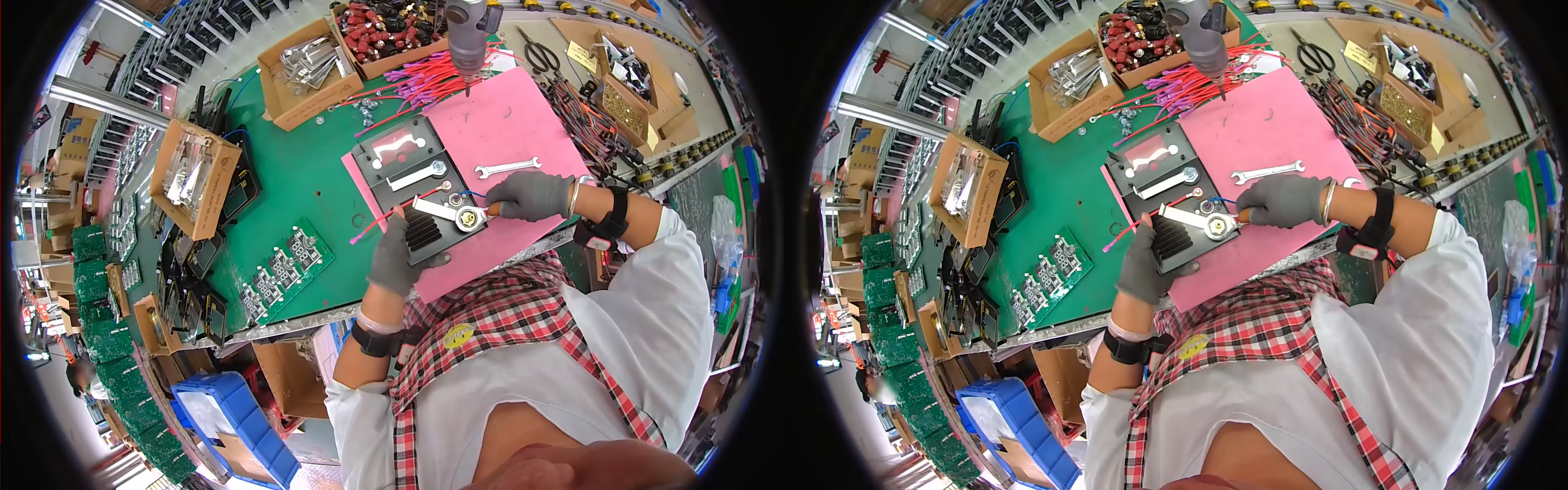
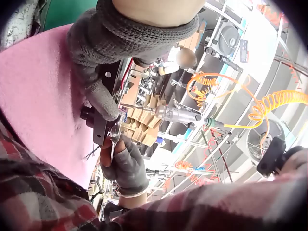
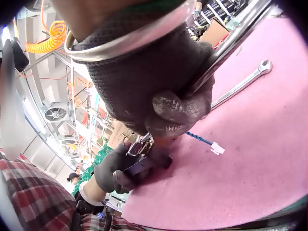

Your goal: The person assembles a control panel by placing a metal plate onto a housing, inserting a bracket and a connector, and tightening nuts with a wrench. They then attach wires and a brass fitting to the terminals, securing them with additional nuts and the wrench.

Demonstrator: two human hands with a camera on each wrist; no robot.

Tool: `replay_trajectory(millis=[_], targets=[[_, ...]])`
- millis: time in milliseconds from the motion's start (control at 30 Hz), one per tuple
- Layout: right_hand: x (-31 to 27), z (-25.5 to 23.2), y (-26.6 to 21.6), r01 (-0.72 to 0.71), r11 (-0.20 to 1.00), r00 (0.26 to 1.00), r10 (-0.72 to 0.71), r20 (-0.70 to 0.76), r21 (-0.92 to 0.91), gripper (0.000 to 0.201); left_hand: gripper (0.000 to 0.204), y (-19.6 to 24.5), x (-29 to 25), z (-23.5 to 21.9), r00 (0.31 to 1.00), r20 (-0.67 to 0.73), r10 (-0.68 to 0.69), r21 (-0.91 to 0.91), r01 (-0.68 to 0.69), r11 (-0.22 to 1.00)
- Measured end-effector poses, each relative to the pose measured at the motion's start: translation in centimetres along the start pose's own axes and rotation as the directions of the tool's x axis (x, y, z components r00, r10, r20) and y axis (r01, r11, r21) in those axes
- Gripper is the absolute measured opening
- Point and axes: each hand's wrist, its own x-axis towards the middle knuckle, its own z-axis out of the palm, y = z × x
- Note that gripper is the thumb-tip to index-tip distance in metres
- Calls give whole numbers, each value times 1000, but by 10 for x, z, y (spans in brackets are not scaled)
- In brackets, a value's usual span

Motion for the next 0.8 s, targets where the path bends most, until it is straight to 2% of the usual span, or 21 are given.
replay_trajectory(millis=[33, 67, 100, 167, 200, 267, 300, 367, 400, 433, 467, 533, 633, 667, 700, 733, 800], targets=[[3, 8, 10, 21, 1000, 999, -21, -26, -13, 26, 70, 4, -2, 1, 996, 23, 82, 212, -85, 974], [5, 12, 15, 42, 999, 998, -43, -51, -27, 26, 70, 3, -1, 1, 1000, 29, -1, -20, 2, 1000], [5, 13, 16, 61, 997, 996, -64, -63, -44, 26, 70, 1, 1, 0, 995, 53, -81, -248, 92, 964], [3, 13, 16, 98, 992, 991, -105, -88, -78, 26, 68, -6, 3, -2, 991, 106, -87, -454, 126, 882], [3, 12, 15, 106, 989, 991, -113, -77, -99, 27, 66, -8, 2, -2, 993, 118, -19, -451, 71, 890], [6, 4, 13, 122, 982, 990, -131, -55, -143, 27, 62, -3, 4, -3, 981, 122, -153, -521, 194, 831], [6, -1, 10, 108, 985, 993, -112, -29, -135, 27, 60, 17, 8, -2, 929, 130, -347, -588, 354, 727], [9, -13, 6, 80, 989, 997, -78, 24, -124, 28, 57, 20, 9, -1, 910, 79, -407, -487, 392, 781], [12, -16, 7, 109, 987, 994, -104, 43, -119, 28, 56, 6, 7, -1, 963, 33, -268, -291, 266, 919], [15, -18, 7, 100, 984, 994, -92, 59, -148, 29, 54, -2, 4, -1, 993, 22, -117, -76, 118, 990], [17, -19, 7, 90, 980, 994, -78, 74, -177, 29, 55, -3, 2, -2, 1000, 22, -12, 67, 10, 998], [20, -20, 10, 103, 972, 993, -88, 79, -213, 29, 56, -3, -1, -5, 980, 75, 187, 339, -201, 919], [23, -18, 21, 161, 960, 987, -152, 56, -231, 29, 60, -19, 1, -7, 981, 47, 186, 342, -191, 920], [23, -18, 22, 176, 956, 984, -168, 51, -235, 29, 60, -19, 1, -8, 999, 41, -18, -94, 22, 995], [24, -18, 23, 192, 952, 981, -186, 46, -240, 28, 60, -1, 0, -5, 971, 120, -206, -502, 238, 831], [24, -18, 23, 171, 959, 985, -164, 50, -228, 28, 60, 12, -1, -3, 905, 264, -334, -787, 403, 468], [25, -17, 22, 134, 969, 990, -124, 60, -209, 28, 59, 23, 1, 2, 904, 229, -361, -788, 390, 476]])
